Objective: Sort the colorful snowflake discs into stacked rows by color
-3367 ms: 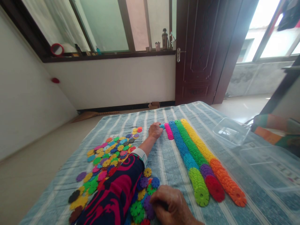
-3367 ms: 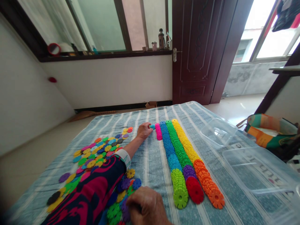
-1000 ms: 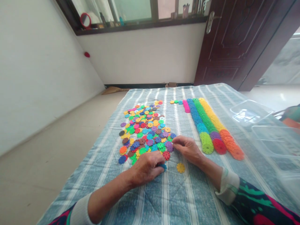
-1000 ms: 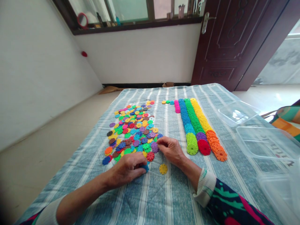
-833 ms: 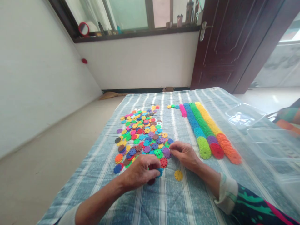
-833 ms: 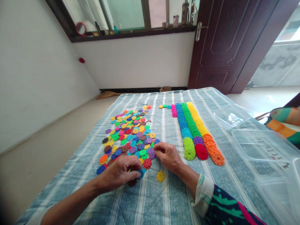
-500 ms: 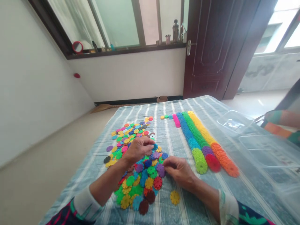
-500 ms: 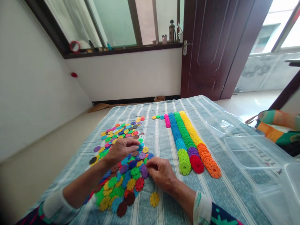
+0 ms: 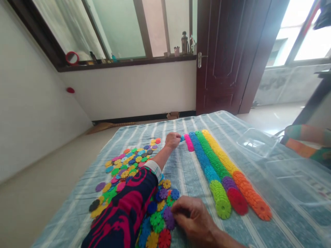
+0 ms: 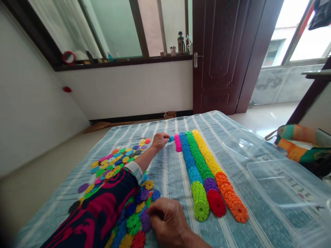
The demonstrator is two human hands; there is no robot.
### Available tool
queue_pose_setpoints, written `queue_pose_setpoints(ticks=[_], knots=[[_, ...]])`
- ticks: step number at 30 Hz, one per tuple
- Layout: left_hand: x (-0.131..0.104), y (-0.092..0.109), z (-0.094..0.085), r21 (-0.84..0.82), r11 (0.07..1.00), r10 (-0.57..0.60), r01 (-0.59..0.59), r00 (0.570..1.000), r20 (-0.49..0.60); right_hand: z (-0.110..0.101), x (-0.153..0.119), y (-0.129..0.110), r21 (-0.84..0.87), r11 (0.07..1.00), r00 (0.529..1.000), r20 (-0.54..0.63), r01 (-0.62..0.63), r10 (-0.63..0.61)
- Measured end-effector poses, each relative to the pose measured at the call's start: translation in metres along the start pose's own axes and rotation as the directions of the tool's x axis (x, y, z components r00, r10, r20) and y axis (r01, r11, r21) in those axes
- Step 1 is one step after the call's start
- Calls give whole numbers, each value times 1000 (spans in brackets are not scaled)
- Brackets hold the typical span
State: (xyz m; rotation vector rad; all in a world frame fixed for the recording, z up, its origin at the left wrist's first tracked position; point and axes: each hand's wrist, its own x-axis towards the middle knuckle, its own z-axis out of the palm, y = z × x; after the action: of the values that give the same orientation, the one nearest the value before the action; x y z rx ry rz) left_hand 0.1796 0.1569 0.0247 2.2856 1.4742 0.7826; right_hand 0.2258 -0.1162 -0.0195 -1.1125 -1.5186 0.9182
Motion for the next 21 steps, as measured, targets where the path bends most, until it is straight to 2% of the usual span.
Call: queue_pose_setpoints(ticks=[3, 8, 21], knots=[[15, -1, 11, 34, 999, 6, -6, 1000, 10, 5, 0, 6, -5, 1000, 999, -35, 20, -20], [21, -5, 19, 75, 997, 12, -14, 1000, 27, 11, -1, 12, 19, 999, 995, -96, 31, -29], [11, -7, 11, 168, 986, -15, 12, 1000, 16, 10, -1, 11, 18, 999, 995, -91, 43, -42]])
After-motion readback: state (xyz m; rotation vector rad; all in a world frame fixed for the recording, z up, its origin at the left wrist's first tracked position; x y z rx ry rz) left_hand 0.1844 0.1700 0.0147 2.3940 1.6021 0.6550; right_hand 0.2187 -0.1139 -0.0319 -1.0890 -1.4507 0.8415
